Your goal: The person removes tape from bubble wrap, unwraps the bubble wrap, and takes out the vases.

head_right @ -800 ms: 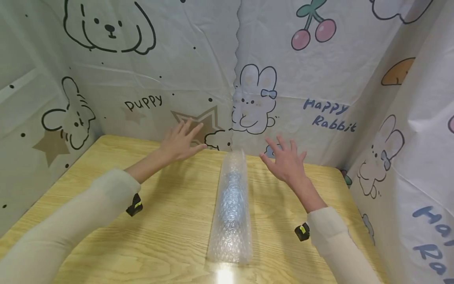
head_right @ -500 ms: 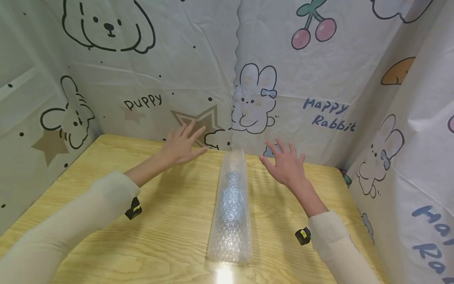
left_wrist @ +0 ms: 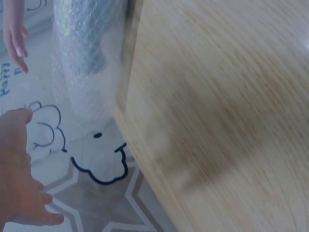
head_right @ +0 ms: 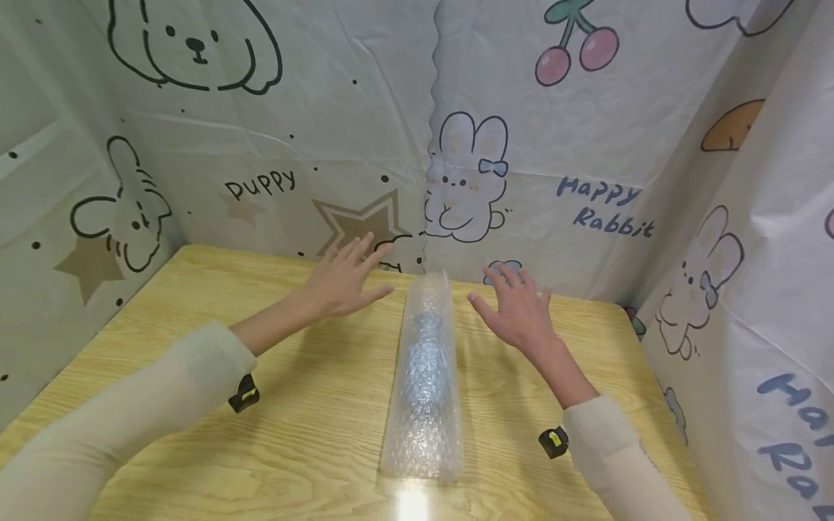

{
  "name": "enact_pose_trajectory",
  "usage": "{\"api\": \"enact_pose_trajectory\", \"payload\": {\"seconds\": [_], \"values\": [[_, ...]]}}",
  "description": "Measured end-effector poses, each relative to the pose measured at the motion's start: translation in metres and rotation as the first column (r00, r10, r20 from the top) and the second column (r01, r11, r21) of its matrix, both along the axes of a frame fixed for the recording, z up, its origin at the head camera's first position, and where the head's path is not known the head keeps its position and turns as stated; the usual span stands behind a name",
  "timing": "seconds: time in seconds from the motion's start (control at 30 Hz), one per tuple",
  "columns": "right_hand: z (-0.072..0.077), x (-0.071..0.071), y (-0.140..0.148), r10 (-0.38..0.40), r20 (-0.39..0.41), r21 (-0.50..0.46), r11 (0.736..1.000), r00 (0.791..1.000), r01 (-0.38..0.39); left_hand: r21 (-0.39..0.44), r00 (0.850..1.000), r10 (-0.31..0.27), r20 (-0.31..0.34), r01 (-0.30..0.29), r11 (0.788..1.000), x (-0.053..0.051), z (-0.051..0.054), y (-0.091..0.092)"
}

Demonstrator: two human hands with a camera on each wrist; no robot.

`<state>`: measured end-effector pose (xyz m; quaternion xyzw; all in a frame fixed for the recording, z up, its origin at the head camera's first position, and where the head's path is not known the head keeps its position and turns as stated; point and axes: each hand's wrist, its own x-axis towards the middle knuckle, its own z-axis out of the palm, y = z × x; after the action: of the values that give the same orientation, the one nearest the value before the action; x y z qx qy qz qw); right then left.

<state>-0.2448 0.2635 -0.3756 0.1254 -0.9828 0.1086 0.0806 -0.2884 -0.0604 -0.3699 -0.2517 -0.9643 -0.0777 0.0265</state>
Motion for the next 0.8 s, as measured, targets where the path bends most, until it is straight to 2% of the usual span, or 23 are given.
{"api": "enact_pose_trajectory", "payload": {"seconds": [0.17,0.37,0.47,0.63,0.8], "values": [[-0.003,0.003,-0.005,0.011,0.000,0.002,1.000,1.000,-0.011,-0.004,0.999,-0.033,-0.002,0.033,0.999,0.005,-0.003,0.007],[-0.006,0.007,-0.009,0.086,-0.041,-0.010,0.996,0.995,-0.086,0.006,0.995,-0.079,-0.068,0.079,0.997,0.010,-0.007,0.012],[-0.007,0.010,-0.011,0.107,-0.011,-0.043,0.993,0.994,-0.107,0.026,0.993,-0.095,-0.068,0.097,0.995,0.014,-0.008,0.014],[-0.009,0.016,-0.015,0.098,0.059,-0.075,0.993,0.993,-0.093,0.051,0.993,-0.117,-0.028,0.119,0.992,0.021,-0.010,0.016],[-0.011,0.023,-0.018,0.104,0.061,-0.096,0.991,0.993,-0.098,0.058,0.989,-0.144,-0.043,0.147,0.987,0.024,-0.015,0.018]]}}
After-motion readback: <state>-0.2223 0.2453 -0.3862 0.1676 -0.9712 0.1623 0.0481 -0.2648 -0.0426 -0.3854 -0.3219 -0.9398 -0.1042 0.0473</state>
